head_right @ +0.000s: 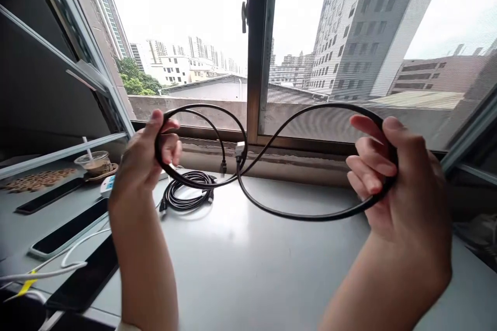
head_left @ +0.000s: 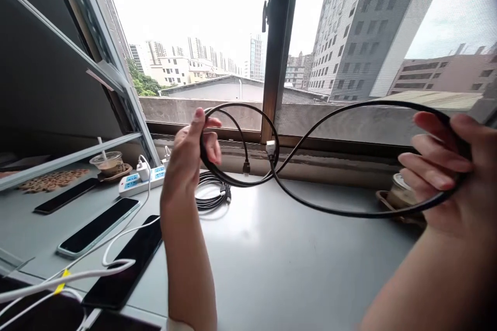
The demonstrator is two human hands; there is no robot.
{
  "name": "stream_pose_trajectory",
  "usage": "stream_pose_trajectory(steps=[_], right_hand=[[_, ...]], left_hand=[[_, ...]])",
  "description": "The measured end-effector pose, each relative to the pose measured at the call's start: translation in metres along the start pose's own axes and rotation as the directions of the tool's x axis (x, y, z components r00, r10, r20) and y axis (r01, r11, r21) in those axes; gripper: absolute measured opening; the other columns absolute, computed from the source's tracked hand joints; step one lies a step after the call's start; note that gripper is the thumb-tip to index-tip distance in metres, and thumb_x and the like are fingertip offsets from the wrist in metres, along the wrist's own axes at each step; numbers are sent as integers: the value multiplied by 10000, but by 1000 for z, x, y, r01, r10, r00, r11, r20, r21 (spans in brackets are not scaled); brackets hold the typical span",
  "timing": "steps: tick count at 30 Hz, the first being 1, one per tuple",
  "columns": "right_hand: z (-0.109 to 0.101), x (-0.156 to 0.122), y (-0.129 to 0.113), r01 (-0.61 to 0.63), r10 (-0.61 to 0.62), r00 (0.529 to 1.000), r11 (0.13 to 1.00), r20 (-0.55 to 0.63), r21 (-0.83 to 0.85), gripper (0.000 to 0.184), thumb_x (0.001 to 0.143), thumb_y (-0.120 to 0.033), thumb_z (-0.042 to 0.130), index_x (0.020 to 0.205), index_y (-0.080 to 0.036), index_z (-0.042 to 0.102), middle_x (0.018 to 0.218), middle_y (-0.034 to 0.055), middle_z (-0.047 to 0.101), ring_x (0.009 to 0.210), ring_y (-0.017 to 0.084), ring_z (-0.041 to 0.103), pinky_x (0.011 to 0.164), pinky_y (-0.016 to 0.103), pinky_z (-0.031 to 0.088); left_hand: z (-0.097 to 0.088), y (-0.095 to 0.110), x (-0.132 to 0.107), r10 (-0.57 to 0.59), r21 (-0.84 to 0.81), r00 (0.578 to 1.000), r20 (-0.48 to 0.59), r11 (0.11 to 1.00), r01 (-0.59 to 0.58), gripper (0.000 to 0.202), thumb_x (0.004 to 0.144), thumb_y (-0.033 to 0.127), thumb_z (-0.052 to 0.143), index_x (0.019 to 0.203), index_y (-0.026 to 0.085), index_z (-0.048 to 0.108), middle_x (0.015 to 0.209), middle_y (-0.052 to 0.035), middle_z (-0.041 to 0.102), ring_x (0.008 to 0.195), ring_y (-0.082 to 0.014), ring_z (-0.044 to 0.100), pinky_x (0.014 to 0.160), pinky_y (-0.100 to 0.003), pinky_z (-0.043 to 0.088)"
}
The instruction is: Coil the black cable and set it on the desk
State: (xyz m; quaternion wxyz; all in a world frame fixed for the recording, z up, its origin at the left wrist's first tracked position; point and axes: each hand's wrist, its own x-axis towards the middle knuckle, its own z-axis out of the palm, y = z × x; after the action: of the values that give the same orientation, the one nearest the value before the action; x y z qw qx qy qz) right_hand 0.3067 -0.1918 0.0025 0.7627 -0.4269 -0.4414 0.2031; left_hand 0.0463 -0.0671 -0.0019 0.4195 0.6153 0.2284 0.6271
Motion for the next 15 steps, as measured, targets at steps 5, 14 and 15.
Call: stream_pose_trajectory(steps=[5,14,15], right_hand=[[-5,-5,-5,-127,127,992,988,4,86,210,776,-371,582,836,-203,692,511,-81,75,347,43,36,319,284,2],[13,-12,-4,78,-63,987,993,-148,91,185,748,-215,602,910,-218,691,518,-66,154,416,56,117,381,240,93],[12,-11,-4,80,-65,990,989,-127,121,166,750,-195,586,882,-222,684,506,-71,142,407,55,106,370,226,114]], left_hand=[[-16,-2,2,235,201,912,-337,964,-174,449,925,442,400,608,165,555,319,62,400,278,-42,355,344,-191,279],[-3,-5,3,290,211,847,-445,953,-215,579,894,400,469,368,161,427,253,51,276,208,-40,267,280,-231,138],[0,-2,2,275,128,839,-470,962,-243,590,901,352,461,351,163,358,259,53,256,211,-36,261,281,-229,125]])
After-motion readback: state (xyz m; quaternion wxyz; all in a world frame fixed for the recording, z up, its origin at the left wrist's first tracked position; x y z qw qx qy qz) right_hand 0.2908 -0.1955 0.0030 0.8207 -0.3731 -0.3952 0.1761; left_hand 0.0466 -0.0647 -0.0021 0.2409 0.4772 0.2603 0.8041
